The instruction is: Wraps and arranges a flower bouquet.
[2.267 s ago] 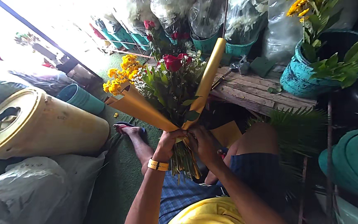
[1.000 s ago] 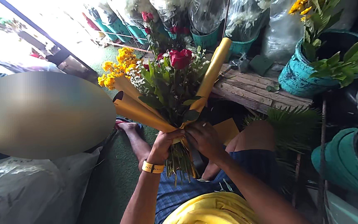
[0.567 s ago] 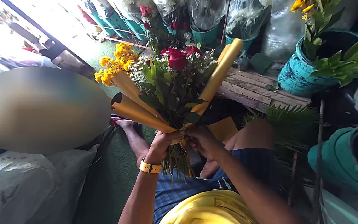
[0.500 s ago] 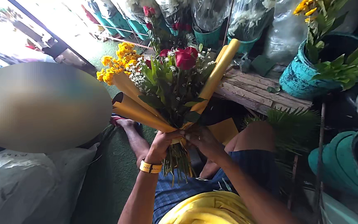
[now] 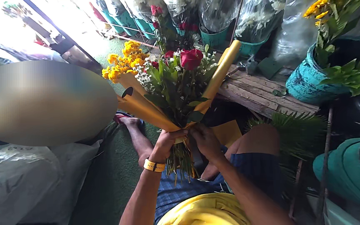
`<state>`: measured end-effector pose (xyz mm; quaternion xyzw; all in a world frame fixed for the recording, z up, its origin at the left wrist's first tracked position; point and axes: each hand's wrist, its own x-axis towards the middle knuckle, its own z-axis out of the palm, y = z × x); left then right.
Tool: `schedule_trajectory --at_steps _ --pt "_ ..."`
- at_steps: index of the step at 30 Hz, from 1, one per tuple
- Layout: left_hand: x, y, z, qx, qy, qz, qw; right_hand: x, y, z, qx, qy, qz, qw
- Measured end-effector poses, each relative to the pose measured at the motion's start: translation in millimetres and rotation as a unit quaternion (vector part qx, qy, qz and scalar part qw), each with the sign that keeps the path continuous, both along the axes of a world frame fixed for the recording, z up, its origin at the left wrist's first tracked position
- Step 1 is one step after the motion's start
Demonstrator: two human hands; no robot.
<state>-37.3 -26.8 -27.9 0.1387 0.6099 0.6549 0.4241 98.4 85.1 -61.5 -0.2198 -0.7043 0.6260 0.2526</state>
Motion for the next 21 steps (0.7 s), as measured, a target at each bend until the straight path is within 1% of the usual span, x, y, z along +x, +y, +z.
schedule_trajectory --at_steps 1,3,4,5,7,8,9,10,11,13,14,15,16,18,20,21 --pt "0.2 0.0 -2.0 -0.004 0.002 0.001 1.0 -1.4 0.5 -5.3 -0.026 -0.022 0.006 0.999" --pt "-2.1 -0.8 -6.9 -0.01 0.011 0.007 1.0 -0.2 1.4 -7.5 0.006 -0.072 0.048 0.996" --pt "-3.4 -1.9 -9.4 -0.01 0.011 0.008 1.0 0.5 4.7 -7.4 0.006 -0.064 0.068 0.996" --pt "-4.2 -3.4 -12.5 -0.011 0.009 0.006 1.0 0.8 8.1 -7.9 -0.017 -0.039 0.076 0.996" --pt "-3.7 -5.7 -19.0 -0.017 0.004 0.001 1.0 -3.0 8.3 -13.3 -0.071 -0.029 0.047 0.996" --pt "-4.6 -5.2 -21.1 -0.02 0.006 0.002 1.0 -6.0 5.8 -17.8 -0.06 -0.055 0.033 0.996" --pt "-6.5 -5.1 -23.4 -0.022 0.011 0.002 1.0 -7.0 3.7 -19.2 -0.036 -0.092 0.043 0.994" --pt "-8.7 -4.9 -25.7 -0.021 0.016 0.002 1.0 -6.8 3.8 -17.5 -0.023 -0.117 0.071 0.99" --pt "-9.9 -5.3 -27.5 -0.023 0.02 0.002 1.0 -6.2 6.2 -15.2 -0.024 -0.119 0.093 0.988" --pt "-10.2 -7.2 -30.1 -0.038 0.021 -0.003 0.999 -8.0 12.8 -14.7 -0.091 -0.082 0.094 0.988" --pt "-9.9 -7.2 -30.9 -0.044 0.02 -0.006 0.999 -11.2 12.2 -18.8 -0.132 -0.07 0.068 0.986" --pt "-10.3 -6.4 -31.8 -0.049 0.019 -0.005 0.999 -14.1 9.7 -23.8 -0.15 -0.08 0.044 0.984" --pt "-11.7 -5.3 -32.9 -0.05 0.018 -0.003 0.999 -15.4 8.1 -26.5 -0.144 -0.113 0.045 0.982" --pt "-14.6 -5.0 -35.7 -0.052 0.015 -0.005 0.999 -15.3 7.2 -24.1 -0.142 -0.159 0.086 0.973" --pt "-16.7 -6.5 -40.3 -0.054 0.008 -0.009 0.998 -16.4 13.2 -22.6 -0.173 -0.148 0.095 0.969" --pt "-18.3 -6.2 -42.5 -0.056 0.006 -0.009 0.998 -20.2 14.3 -26.2 -0.195 -0.131 0.073 0.969"
